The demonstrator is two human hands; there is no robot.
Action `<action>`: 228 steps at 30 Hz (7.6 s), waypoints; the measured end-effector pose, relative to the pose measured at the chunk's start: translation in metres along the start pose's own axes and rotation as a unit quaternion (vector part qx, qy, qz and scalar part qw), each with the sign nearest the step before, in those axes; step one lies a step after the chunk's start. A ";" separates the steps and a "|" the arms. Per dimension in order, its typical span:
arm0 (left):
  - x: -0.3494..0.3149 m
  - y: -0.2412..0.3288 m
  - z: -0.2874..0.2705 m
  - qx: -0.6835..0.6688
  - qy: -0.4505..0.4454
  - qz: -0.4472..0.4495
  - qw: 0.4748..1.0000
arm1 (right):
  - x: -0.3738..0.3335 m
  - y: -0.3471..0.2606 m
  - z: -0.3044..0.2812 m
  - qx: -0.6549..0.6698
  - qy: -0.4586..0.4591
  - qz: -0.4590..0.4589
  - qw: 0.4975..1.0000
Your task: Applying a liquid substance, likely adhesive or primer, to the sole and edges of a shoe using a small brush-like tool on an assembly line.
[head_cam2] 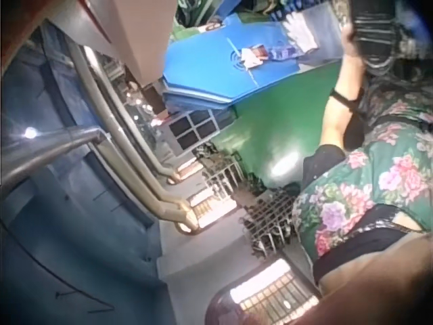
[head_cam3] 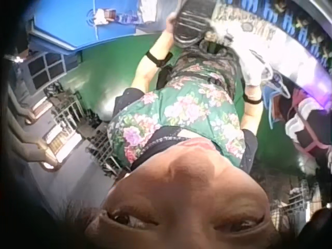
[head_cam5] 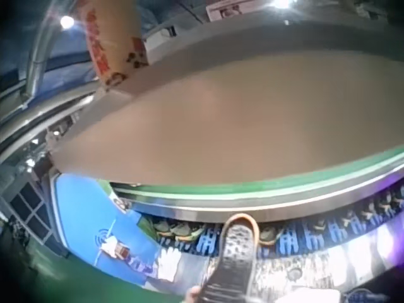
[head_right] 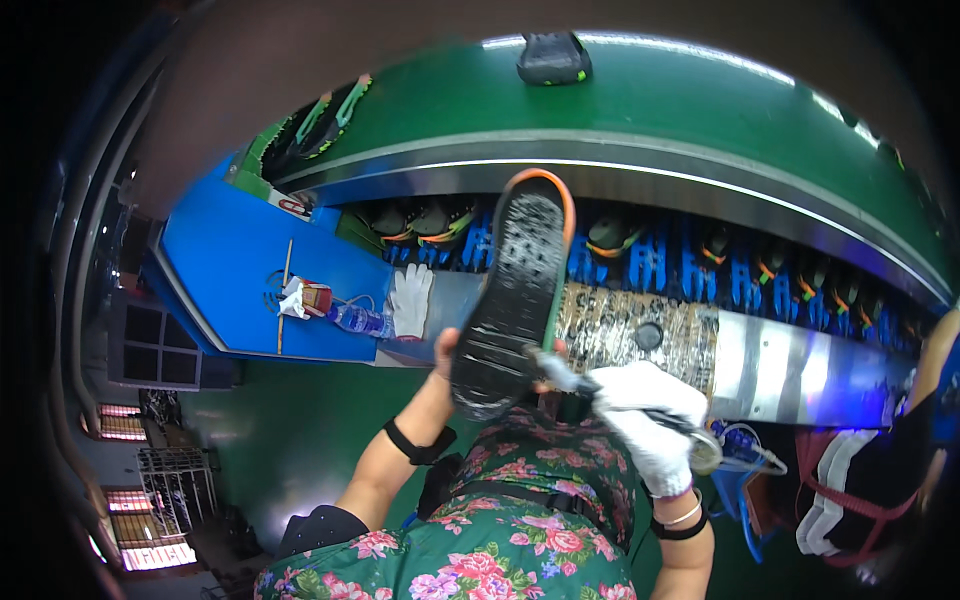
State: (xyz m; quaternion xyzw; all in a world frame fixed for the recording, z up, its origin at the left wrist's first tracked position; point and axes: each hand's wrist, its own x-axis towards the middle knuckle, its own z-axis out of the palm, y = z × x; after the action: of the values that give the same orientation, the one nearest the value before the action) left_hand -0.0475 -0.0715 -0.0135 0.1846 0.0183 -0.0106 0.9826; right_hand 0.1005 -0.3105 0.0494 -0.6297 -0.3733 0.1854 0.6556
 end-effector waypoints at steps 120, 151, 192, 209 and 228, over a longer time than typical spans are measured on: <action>0.089 -0.065 -0.018 0.096 0.031 -0.081 0.992 | -0.009 0.029 0.008 -0.126 0.002 -0.183 0.975; 0.109 -0.020 -0.013 0.054 -0.035 0.048 0.997 | -0.019 0.033 0.013 -0.071 0.017 -0.171 0.983; 0.138 -0.006 -0.010 0.191 -0.098 0.066 0.974 | -0.032 0.028 0.012 -0.083 0.088 -0.128 0.984; 0.134 -0.019 -0.003 0.130 -0.071 0.033 0.988 | -0.041 0.041 0.005 -0.001 0.062 -0.069 0.996; 0.139 -0.014 -0.028 0.154 -0.049 -0.130 0.978 | -0.051 0.081 0.015 -0.007 -0.128 -0.194 0.973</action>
State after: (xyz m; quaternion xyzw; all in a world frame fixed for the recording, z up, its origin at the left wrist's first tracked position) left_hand 0.0898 -0.0759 -0.0498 0.3286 -0.0083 -0.1502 0.9324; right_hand 0.0746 -0.3252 -0.0427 -0.5208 -0.5708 0.1314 0.6210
